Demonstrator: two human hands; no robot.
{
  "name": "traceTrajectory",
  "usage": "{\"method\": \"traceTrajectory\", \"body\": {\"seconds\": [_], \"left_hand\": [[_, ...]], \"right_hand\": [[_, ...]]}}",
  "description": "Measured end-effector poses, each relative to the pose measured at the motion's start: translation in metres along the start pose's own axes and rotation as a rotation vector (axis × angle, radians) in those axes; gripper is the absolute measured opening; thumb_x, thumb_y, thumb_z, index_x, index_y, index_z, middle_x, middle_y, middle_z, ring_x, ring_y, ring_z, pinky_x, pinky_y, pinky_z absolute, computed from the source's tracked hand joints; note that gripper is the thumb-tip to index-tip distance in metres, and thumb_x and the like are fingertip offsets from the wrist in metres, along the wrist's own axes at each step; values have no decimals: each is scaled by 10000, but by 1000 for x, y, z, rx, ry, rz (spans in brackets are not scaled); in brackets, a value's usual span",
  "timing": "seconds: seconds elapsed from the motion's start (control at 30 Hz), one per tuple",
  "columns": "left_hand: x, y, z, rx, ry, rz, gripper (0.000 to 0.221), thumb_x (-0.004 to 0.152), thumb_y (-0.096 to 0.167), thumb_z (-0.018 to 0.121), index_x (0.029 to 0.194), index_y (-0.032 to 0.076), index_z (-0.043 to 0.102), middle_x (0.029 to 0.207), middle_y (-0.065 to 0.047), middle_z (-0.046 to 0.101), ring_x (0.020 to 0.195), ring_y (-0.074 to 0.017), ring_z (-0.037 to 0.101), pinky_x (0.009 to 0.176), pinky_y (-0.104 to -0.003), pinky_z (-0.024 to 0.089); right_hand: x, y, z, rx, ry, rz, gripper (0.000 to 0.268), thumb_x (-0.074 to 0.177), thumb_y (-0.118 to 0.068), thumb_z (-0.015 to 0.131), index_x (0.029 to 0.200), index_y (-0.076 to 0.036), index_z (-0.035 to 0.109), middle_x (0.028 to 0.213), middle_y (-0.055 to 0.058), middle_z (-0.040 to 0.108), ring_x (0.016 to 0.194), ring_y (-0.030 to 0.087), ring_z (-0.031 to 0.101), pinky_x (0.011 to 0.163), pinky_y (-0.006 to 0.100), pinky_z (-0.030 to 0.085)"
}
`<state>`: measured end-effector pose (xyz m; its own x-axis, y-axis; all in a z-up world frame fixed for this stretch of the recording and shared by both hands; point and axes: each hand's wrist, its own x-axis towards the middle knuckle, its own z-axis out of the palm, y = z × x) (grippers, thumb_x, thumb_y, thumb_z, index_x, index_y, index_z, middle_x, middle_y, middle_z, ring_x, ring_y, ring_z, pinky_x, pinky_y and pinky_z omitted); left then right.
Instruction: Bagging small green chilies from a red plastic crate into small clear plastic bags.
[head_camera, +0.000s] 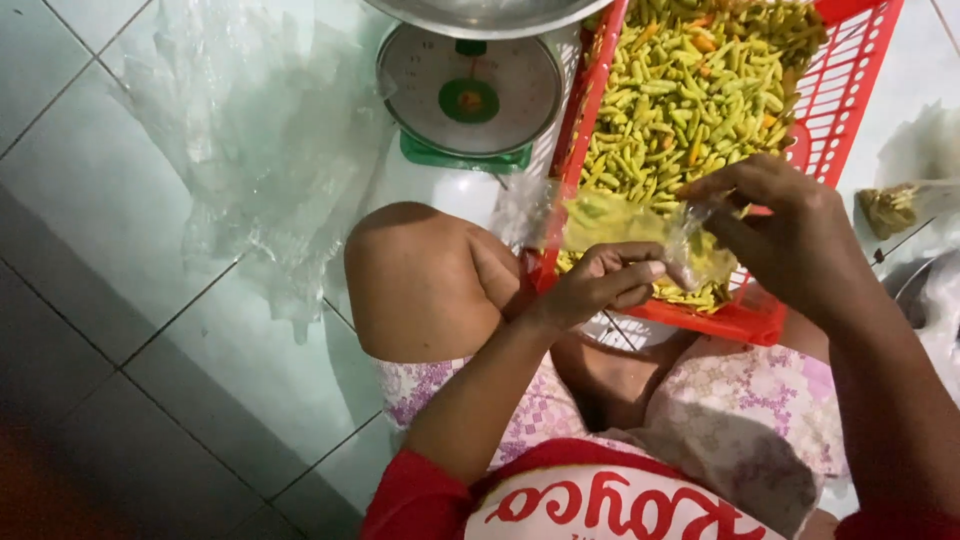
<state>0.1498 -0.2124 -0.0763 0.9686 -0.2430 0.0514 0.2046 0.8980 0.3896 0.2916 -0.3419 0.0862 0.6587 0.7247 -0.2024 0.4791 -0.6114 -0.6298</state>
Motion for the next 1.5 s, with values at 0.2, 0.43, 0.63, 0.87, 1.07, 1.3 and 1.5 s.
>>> {"method": "traceTrajectory", "body": {"seconds": [0.2,0.43,0.63,0.87,1.07,1.3,1.5], "left_hand": [[-3,20,6,11,-26,59,228,1089,93,543,1244,42,703,697,37,457,560,-59,287,523,-202,235],[-4,-3,-13,-105,116,109,319,1067,79,609,1381,24,611,1147,-110,739,609,-58,373,523,-168,285],[6,24,25,441,193,239,151,1056,110,548,1053,84,697,559,53,448,550,18,377,556,-146,324],[5,34,34,543,294,291,141,1042,94,567,1002,101,701,588,43,468,594,-8,398,593,-155,349],[5,19,23,508,283,228,160,1039,74,537,1005,79,693,525,49,450,536,11,391,547,-145,333],[3,19,23,475,225,166,212,1064,132,531,1102,70,730,727,92,497,590,-21,286,561,-178,236],[8,14,28,500,217,116,222,1062,130,534,1125,71,738,675,108,455,584,-18,273,553,-179,224]], "right_hand": [[-1,-11,-7,233,18,-43,220,963,154,607,1174,99,630,1119,213,632,900,238,655,805,297,612],[-22,67,30,832,73,363,334,1031,-173,550,1345,-60,556,1303,149,607,1078,231,608,995,357,560],[28,-8,82,652,-52,592,374,1052,-127,465,1406,-11,503,1370,202,576,1194,258,585,1059,361,477],[15,-36,84,439,-212,857,426,1077,-71,363,1479,48,440,1451,267,539,1333,292,557,1135,367,377],[-20,91,114,-36,-355,283,429,869,-252,750,1248,-119,597,1061,240,718,921,485,708,820,555,578],[-25,67,12,1156,88,886,114,924,-127,579,1038,-138,582,973,47,606,801,117,556,705,235,475],[-35,69,-27,568,-145,483,216,885,-86,635,1071,6,696,1194,226,792,1033,348,794,909,471,668]]}}
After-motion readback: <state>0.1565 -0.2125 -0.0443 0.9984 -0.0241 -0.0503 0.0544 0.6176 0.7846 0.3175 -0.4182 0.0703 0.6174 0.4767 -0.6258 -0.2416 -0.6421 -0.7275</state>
